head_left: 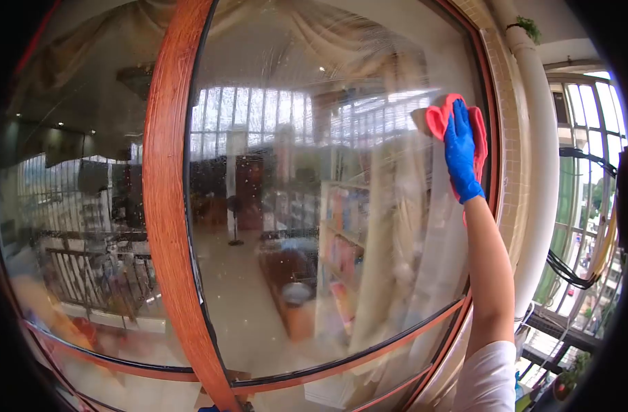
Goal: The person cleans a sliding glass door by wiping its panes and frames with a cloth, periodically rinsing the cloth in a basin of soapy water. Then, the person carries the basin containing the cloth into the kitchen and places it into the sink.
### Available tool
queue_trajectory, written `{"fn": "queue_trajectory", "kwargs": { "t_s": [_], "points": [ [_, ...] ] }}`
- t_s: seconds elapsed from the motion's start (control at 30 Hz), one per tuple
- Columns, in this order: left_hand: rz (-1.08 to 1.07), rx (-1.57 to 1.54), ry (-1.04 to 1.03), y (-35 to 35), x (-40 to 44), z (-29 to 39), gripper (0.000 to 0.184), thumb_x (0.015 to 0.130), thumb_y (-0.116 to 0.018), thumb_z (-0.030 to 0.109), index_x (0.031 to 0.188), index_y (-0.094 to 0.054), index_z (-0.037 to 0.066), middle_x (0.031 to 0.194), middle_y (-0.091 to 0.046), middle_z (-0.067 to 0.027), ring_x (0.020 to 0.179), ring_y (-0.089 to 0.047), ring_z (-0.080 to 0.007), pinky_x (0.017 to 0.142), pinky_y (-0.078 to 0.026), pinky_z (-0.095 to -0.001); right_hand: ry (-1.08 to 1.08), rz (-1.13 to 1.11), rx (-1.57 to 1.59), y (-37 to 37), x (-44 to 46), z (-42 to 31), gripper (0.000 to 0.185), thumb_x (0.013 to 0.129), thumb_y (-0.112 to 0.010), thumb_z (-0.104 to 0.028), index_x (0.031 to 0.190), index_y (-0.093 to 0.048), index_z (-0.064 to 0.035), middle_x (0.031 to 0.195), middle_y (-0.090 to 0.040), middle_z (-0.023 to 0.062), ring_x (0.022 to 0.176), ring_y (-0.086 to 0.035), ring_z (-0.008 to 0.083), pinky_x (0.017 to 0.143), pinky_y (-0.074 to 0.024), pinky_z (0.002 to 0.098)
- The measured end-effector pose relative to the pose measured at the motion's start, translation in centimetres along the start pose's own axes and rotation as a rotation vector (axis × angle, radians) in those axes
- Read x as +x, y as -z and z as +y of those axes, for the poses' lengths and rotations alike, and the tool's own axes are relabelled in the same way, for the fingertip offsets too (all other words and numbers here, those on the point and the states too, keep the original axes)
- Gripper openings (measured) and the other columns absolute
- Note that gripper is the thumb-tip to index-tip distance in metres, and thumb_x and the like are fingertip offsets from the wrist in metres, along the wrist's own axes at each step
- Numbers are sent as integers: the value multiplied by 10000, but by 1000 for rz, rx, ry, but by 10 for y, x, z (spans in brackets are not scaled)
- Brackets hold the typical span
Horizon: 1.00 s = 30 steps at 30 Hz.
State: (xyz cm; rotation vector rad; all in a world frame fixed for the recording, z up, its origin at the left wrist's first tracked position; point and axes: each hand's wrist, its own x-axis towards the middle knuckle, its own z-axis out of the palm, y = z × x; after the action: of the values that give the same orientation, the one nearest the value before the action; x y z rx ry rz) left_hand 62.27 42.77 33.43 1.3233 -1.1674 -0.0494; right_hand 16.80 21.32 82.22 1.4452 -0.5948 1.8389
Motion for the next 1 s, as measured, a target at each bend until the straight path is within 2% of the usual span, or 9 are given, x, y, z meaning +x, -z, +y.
{"fn": "queue_trajectory", "kwargs": {
  "t_s": [0.07,0.27,0.37,0.5,0.57,0.63,0.9,0.97,1.0],
  "points": [
    [-84,-68,-20,6,8,-7,59,747,-661,41,783,-622,16,729,-584,-79,631,-534,-182,607,-456,-296,-355,14,-28,13,51,73,561,880,-422,-420,1259,-431,-7,1318,-406,176,1238,-362,282,1018,-288,341],
    [-163,27,-100,10,13,-7,57,757,-650,75,761,-629,22,727,-594,-91,637,-558,-225,587,-454,-305,335,169,-213,-107,-9,-201,414,838,-469,-306,1155,-525,-45,1185,-517,163,1131,-439,343,959,-304,459],
    [-200,-12,-47,2,7,-73,129,782,-620,110,785,-590,-15,747,-602,-94,599,-584,-170,567,-492,-296,282,-251,75,-85,-144,-310,502,816,-489,-279,1269,-419,-75,1342,-357,153,1250,-291,389,987,-272,492],
    [-167,-55,54,2,6,-52,97,688,-679,53,734,-604,13,669,-579,-55,576,-551,-150,557,-431,-276,-361,-915,861,-37,-252,-325,502,841,-518,-196,1302,-380,-52,1358,-360,105,1242,-359,249,994,-322,344],
    [-206,-49,-48,1,12,-47,83,735,-647,62,754,-590,5,667,-576,-63,575,-553,-146,549,-431,-270,-411,-723,930,-13,-294,-291,525,834,-551,-182,1306,-370,-43,1353,-372,88,1230,-379,200,1013,-302,334],
    [-278,-50,-7,3,13,-41,77,765,-620,66,778,-582,1,664,-573,-70,571,-553,-147,542,-431,-267,-113,-502,238,26,-300,-231,495,821,-525,-191,1278,-404,-45,1303,-406,158,1208,-387,329,1000,-312,384],
    [-485,214,-91,8,20,-15,186,857,-489,60,1001,-548,-42,740,-611,-155,618,-602,-217,571,-474,-313,-838,87,-115,139,-340,20,469,900,-394,-120,1330,-284,31,1353,-356,180,1271,-320,264,1046,-236,302],
    [-537,220,-84,4,22,-11,194,864,-481,68,1011,-543,-43,741,-610,-151,613,-602,-216,584,-480,-311,-1031,76,-148,143,-390,30,423,918,-400,-201,1319,-366,-70,769,-524,41,608,-497,117,534,-409,293],
    [-543,236,-81,5,22,-13,211,870,-473,73,1033,-534,-46,747,-610,-146,617,-602,-210,584,-480,-313,-1121,211,35,130,-358,-52,439,902,-429,-183,1318,-365,-60,1003,-555,81,861,-551,160,699,-442,292]
  ]
}}
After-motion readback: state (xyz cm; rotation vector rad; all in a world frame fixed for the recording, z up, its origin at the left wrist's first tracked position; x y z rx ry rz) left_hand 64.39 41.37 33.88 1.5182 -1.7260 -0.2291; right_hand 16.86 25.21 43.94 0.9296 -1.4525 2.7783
